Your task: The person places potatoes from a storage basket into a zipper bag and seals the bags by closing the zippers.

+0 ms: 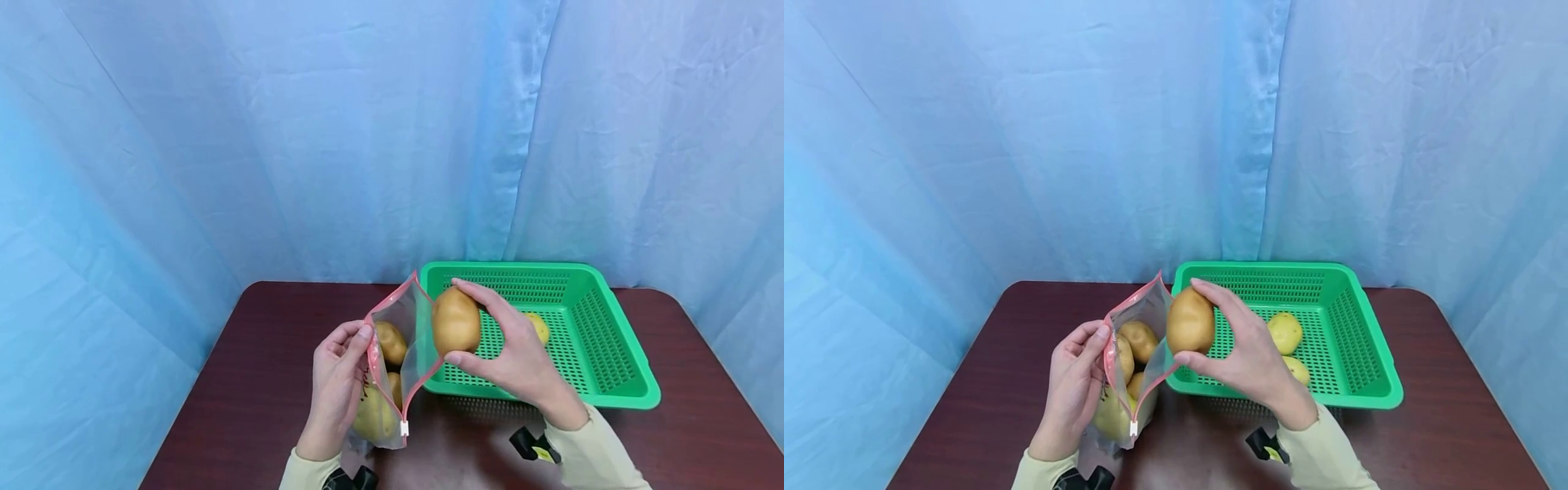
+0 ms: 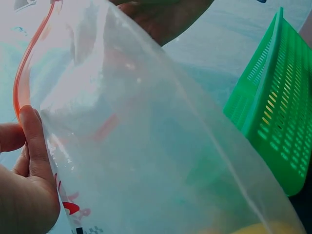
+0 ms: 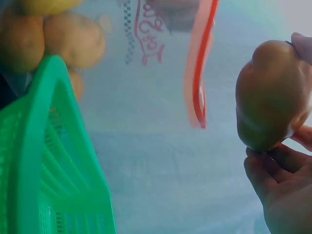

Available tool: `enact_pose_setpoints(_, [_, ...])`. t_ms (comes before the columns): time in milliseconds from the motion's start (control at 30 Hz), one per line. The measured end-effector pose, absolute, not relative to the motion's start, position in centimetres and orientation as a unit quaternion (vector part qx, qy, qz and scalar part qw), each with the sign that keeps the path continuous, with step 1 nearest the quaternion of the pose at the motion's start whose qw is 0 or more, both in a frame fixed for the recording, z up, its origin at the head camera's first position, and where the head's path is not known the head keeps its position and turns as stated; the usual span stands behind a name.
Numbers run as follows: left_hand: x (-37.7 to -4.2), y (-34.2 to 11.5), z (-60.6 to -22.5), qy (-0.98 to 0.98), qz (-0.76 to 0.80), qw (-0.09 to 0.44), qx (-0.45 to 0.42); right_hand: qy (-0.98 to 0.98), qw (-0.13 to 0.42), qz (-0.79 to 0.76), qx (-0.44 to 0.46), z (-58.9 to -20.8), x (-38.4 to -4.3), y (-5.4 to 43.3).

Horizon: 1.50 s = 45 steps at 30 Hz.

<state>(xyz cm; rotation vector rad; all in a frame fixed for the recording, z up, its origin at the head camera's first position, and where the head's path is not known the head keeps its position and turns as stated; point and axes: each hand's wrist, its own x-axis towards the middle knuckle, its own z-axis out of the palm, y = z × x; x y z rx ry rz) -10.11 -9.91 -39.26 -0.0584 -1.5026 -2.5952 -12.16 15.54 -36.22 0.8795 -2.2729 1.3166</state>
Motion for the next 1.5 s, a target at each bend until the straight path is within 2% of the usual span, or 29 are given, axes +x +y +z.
enact_pose_setpoints(267, [-10.2,-9.8,-39.2,-0.498,-0.864,0.066,-0.021,-0.782,0.181,0.489,0.342,-36.6,-11.9,13.2])
enact_pose_setpoints(533, [-10.2,-9.8,-39.2,-0.505,-0.861,0.063,-0.007,-0.808,0.181,0.439,0.348,-37.4,-12.0,11.4])
enact_pose_setpoints(967, [-10.1,-10.1,-39.3,-0.497,-0.865,0.074,-0.012,-0.852,0.112,0.374,0.348,-37.7,-12.2,10.5])
enact_pose_setpoints(1033, [-10.1,-10.1,-39.3,-0.493,-0.867,0.077,-0.010,-0.846,0.137,0.375,0.354,-37.9,-12.3,10.8])
enact_pose_setpoints(1133, [-10.1,-10.1,-39.3,-0.487,-0.870,0.077,-0.005,-0.833,0.214,0.372,0.351,-38.4,-12.5,11.4])
enact_pose_setpoints(1200, [-10.1,-10.2,-39.3,-0.484,-0.872,0.077,-0.004,-0.829,0.260,0.372,0.328,-38.6,-12.7,11.9])
enact_pose_setpoints(1267, [-10.1,-10.2,-39.3,-0.481,-0.873,0.078,-0.003,-0.838,0.278,0.370,0.288,-38.7,-12.9,12.4])
enact_pose_setpoints(1333, [-10.1,-10.3,-39.2,-0.479,-0.874,0.079,-0.004,-0.857,0.260,0.375,0.241,-38.7,-12.9,12.9])
enact_pose_setpoints(1500, [-10.1,-10.5,-39.3,-0.484,-0.871,0.080,-0.001,-0.898,0.151,0.377,0.168,-38.6,-12.9,13.7])
